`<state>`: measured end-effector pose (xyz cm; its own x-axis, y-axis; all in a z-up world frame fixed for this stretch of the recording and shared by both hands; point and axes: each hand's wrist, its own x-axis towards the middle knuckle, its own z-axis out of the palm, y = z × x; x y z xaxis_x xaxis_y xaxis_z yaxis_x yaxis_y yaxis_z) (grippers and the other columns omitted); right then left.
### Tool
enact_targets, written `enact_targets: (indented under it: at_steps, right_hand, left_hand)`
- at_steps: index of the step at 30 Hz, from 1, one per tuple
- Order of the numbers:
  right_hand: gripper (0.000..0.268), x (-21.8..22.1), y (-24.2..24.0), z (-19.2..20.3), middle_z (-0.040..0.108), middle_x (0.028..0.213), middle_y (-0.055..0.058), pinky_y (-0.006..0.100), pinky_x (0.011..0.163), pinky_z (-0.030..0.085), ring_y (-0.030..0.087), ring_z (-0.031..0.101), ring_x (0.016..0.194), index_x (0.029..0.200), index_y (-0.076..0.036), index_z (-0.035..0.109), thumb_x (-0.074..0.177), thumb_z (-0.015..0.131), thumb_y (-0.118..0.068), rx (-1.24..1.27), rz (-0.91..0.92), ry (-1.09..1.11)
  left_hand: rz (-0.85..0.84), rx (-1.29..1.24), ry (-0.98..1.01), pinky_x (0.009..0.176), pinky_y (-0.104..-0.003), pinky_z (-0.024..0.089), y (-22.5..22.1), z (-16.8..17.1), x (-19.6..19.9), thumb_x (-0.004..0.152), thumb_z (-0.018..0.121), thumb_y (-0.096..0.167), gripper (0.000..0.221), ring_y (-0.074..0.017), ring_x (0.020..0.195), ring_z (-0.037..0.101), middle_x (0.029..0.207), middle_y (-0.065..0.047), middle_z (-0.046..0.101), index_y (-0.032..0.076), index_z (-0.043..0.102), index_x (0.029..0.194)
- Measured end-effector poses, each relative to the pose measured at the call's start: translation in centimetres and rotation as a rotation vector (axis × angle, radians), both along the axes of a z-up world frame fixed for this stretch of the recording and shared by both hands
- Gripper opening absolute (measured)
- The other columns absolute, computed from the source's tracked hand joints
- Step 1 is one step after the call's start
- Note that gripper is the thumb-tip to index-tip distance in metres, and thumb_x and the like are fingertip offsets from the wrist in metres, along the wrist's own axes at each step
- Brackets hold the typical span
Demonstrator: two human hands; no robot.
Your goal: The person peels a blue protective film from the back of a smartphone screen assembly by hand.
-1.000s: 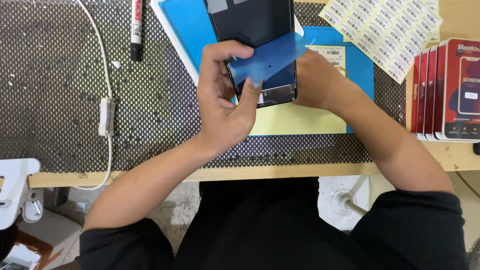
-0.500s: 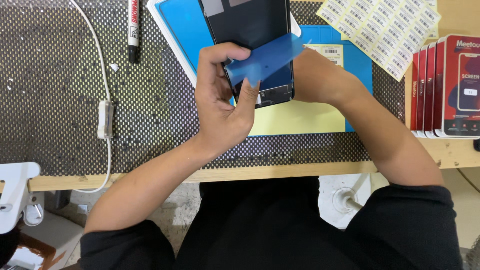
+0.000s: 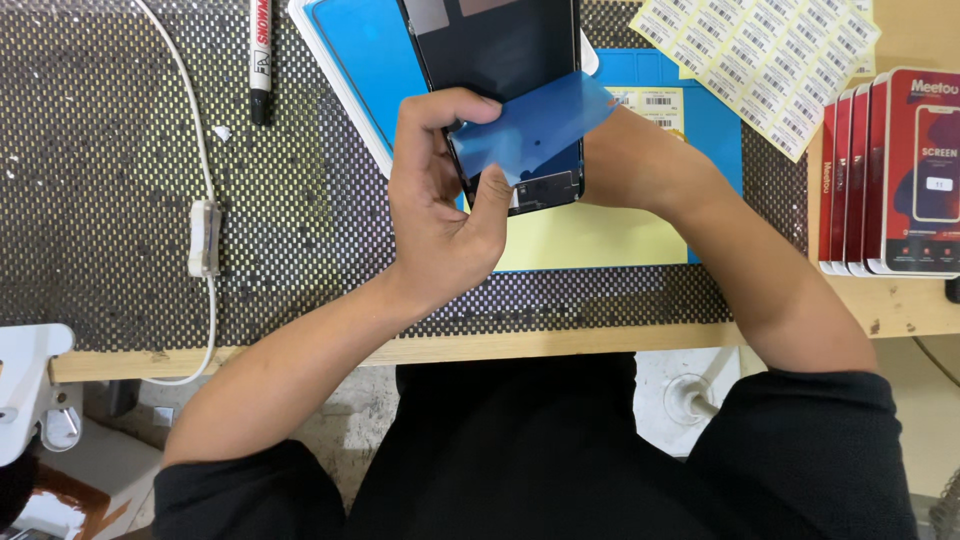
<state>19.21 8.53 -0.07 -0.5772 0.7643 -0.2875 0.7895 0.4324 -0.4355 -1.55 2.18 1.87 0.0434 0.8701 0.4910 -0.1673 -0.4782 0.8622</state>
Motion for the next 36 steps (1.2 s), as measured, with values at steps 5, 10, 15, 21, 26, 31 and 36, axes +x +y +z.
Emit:
enact_targets:
  at_steps: [5, 10, 15, 21, 26, 31, 36]
  right_hand:
    - [0.018, 0.8, 0.8, -1.2, 0.056, 0.078, 0.002, 0.04, 0.064, 0.041, 0.023, 0.051, 0.072, 0.081, -0.016, 0.051, 0.097, 0.059, -0.019, 0.077, 0.071, 0.074]
    - [0.03, 2.9, 1.6, -3.8, 0.039, 0.062, -0.004, 0.038, 0.077, 0.037, 0.021, 0.035, 0.067, 0.063, -0.017, 0.032, 0.078, 0.048, 0.003, 0.283, 0.319, -0.016]
    - [0.034, 3.1, 0.9, -2.0, 0.035, 0.056, 0.0, 0.04, 0.073, 0.033, 0.022, 0.026, 0.055, 0.065, -0.015, 0.035, 0.092, 0.053, -0.004, 0.186, 0.274, 0.145]
    - [0.024, 3.8, 1.0, -1.4, 0.04, 0.059, 0.003, 0.04, 0.079, 0.039, 0.027, 0.034, 0.052, 0.072, -0.011, 0.045, 0.091, 0.05, 0.002, 0.193, 0.287, 0.323]
    - [0.017, 5.0, 1.1, 1.3, 0.042, 0.078, 0.005, 0.039, 0.1, 0.049, 0.021, 0.043, 0.078, 0.086, -0.009, 0.04, 0.093, 0.055, -0.006, -0.068, 0.096, 0.563]
    - [0.011, 6.0, -1.4, 6.4, 0.066, 0.1, 0.011, 0.033, 0.082, 0.063, 0.025, 0.079, 0.097, 0.111, -0.004, 0.052, 0.103, 0.058, 0.001, -0.079, -0.261, 0.606]
    - [0.007, 9.0, -4.1, 7.5, 0.064, 0.099, 0.018, 0.023, 0.056, 0.043, 0.021, 0.073, 0.09, 0.122, -0.001, 0.05, 0.116, 0.049, -0.003, 0.23, -0.086, 0.695]
  left_hand:
    - [0.012, 0.014, 0.016, 0.068, -0.027, 0.037, 0.1, 0.5, 0.1, 0.108, 0.053, 0.024, 0.02, -0.0113, 0.082, 0.044, 0.109, -0.003, 0.049, 0.012, 0.047, 0.123]
    - [-0.002, 0.0, 0.025, 0.068, -0.028, 0.037, 0.1, 0.4, 0.0, 0.109, 0.054, 0.031, 0.025, -0.0116, 0.083, 0.044, 0.112, -0.003, 0.049, 0.013, 0.046, 0.125]
    - [-0.01, -0.02, 0.015, 0.068, -0.026, 0.039, 0.0, 0.5, 0.2, 0.108, 0.056, 0.021, 0.02, -0.0113, 0.084, 0.046, 0.113, -0.003, 0.049, 0.013, 0.046, 0.123]
    - [-0.017, -0.034, 0.028, 0.07, -0.026, 0.043, 0.0, 0.6, 0.2, 0.108, 0.055, 0.019, 0.02, -0.0125, 0.089, 0.048, 0.113, -0.004, 0.049, 0.013, 0.045, 0.124]
    - [-0.047, -0.058, 0.046, 0.071, -0.026, 0.04, -0.1, 0.6, 0.2, 0.109, 0.054, 0.024, 0.021, -0.0113, 0.084, 0.046, 0.113, -0.003, 0.049, 0.013, 0.045, 0.125]
    - [-0.109, -0.163, 0.187, 0.06, -0.024, 0.036, 0.2, 1.1, 0.3, 0.106, 0.057, 0.025, 0.02, -0.0076, 0.071, 0.044, 0.094, 0.0, 0.051, 0.014, 0.049, 0.121]
    - [-0.279, -0.092, 0.373, 0.06, -0.028, 0.033, 0.2, 0.4, 0.6, 0.101, 0.055, 0.0, 0.023, -0.0128, 0.06, 0.042, 0.101, -0.005, 0.06, 0.013, 0.052, 0.12]
